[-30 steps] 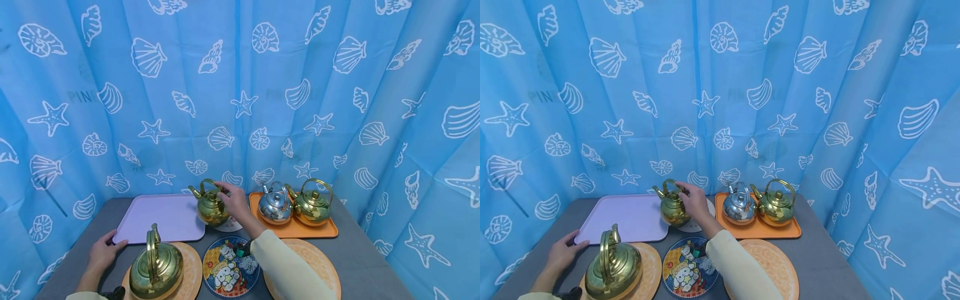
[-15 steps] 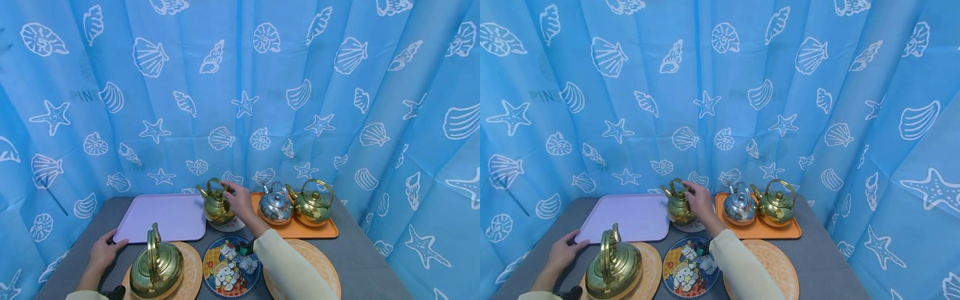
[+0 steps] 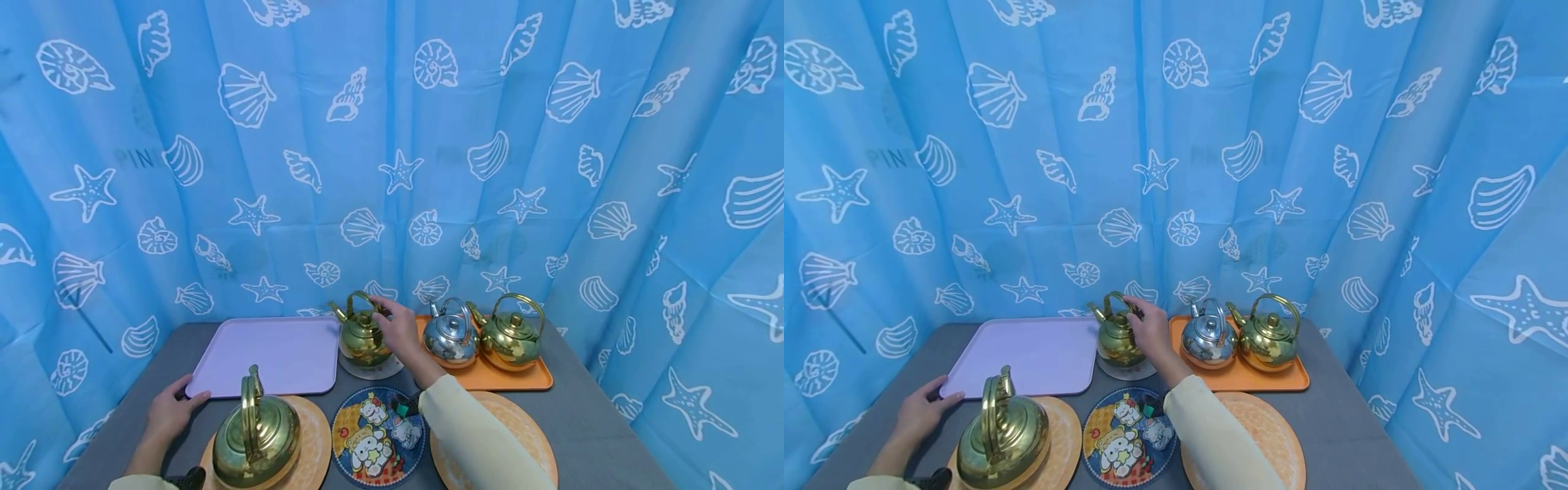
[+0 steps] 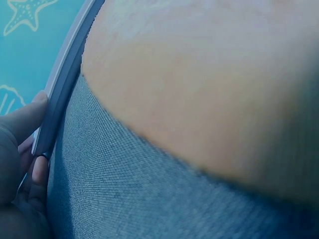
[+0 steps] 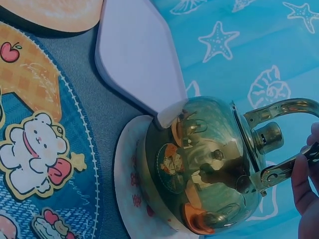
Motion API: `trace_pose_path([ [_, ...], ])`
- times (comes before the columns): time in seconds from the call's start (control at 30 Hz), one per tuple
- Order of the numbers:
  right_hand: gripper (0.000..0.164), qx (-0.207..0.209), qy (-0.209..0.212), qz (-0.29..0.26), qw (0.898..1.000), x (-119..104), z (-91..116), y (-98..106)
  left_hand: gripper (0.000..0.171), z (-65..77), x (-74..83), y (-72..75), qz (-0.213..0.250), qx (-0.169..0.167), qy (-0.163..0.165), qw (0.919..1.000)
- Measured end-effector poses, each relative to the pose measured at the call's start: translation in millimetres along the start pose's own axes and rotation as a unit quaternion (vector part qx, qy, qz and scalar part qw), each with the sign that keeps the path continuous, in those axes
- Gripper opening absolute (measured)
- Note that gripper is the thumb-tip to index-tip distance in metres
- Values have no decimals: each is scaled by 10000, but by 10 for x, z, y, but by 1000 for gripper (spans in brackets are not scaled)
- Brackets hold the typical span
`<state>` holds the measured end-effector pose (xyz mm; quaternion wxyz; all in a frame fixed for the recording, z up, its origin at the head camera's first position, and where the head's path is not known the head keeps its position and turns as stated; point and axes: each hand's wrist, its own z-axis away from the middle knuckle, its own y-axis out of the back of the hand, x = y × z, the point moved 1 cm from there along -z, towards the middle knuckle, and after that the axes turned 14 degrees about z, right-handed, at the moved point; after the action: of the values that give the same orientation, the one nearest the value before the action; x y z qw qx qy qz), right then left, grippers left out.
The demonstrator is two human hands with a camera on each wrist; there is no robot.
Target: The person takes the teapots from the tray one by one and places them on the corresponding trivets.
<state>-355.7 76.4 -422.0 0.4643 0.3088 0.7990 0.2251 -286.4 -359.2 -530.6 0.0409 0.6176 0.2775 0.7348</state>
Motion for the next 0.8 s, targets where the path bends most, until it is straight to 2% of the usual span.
trace_pose_path([
  [0.8, 36, 166, -164, -98, 9997, 54, 54, 83, 85, 12, 34, -8, 44, 68, -41, 10000],
])
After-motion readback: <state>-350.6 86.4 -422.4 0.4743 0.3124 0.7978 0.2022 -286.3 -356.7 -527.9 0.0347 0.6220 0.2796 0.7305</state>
